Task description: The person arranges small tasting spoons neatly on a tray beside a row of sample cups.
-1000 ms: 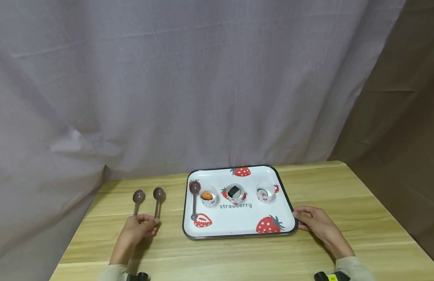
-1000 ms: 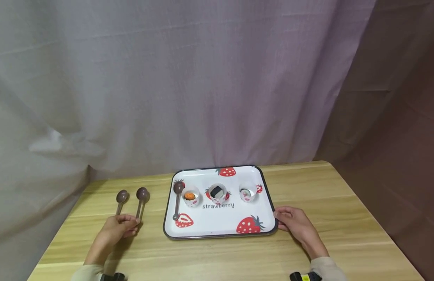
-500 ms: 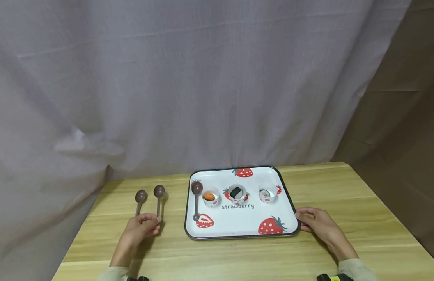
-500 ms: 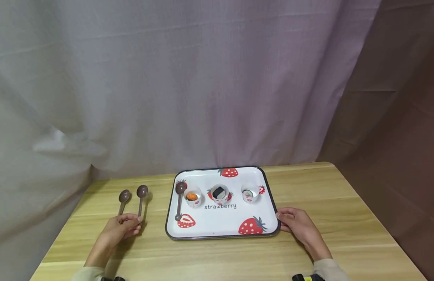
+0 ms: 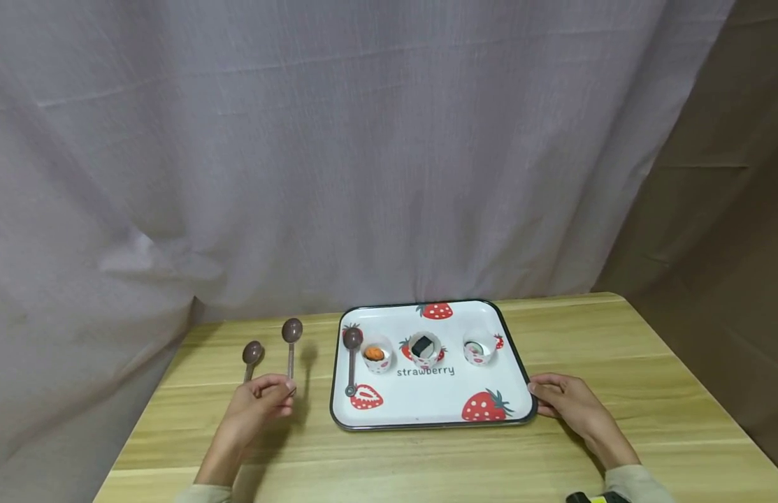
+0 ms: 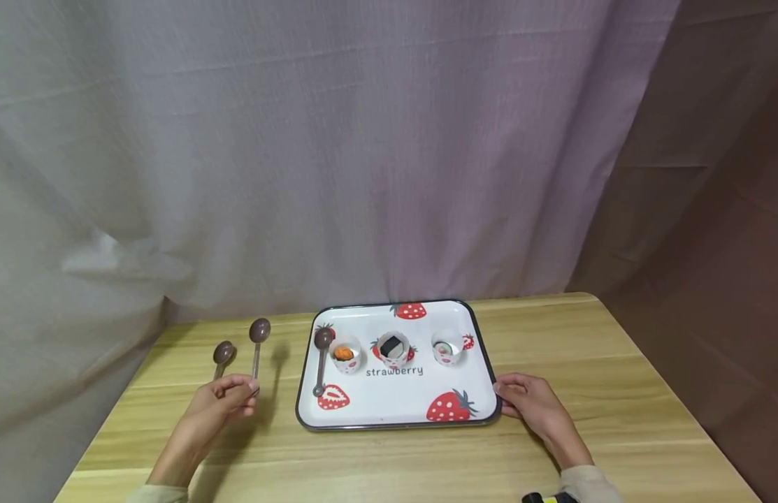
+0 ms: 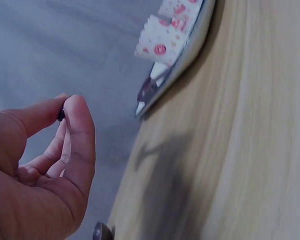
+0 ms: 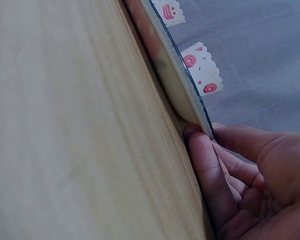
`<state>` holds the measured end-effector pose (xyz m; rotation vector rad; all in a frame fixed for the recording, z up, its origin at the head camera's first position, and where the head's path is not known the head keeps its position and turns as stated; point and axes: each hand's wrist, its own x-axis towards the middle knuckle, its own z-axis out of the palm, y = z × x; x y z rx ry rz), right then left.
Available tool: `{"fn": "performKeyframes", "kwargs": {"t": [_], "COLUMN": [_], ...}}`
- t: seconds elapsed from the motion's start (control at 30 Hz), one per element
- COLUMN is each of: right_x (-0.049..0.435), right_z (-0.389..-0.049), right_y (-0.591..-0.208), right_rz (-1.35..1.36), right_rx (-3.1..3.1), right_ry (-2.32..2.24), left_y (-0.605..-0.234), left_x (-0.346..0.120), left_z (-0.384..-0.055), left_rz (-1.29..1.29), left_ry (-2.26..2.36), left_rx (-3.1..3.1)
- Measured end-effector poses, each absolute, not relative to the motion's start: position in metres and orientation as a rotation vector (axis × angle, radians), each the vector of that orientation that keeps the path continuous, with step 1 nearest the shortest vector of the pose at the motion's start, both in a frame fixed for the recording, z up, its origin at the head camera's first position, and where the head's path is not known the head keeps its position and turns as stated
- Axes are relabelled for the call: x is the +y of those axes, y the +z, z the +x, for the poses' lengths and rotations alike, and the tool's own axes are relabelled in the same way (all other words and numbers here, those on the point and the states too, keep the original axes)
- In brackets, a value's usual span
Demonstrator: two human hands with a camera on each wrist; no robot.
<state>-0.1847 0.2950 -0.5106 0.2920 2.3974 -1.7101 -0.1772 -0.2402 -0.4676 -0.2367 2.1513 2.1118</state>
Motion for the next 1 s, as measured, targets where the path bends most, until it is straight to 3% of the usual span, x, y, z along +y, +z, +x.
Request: {"fn": "performKeyframes", "kwargs": {"t": [1.0], "right_x": [0.293], "right_z": [-0.185], "right_y": [-0.51], "right_rz": [0.324], "right_rx": [2.409], "right_ry": [-1.704], "left_y": [-0.441], "left_x": [-0.17], "left_z": [-0.167], "left_rz": [-0.118], "left_ry": [2.275], "left_rx": [2.044]}}
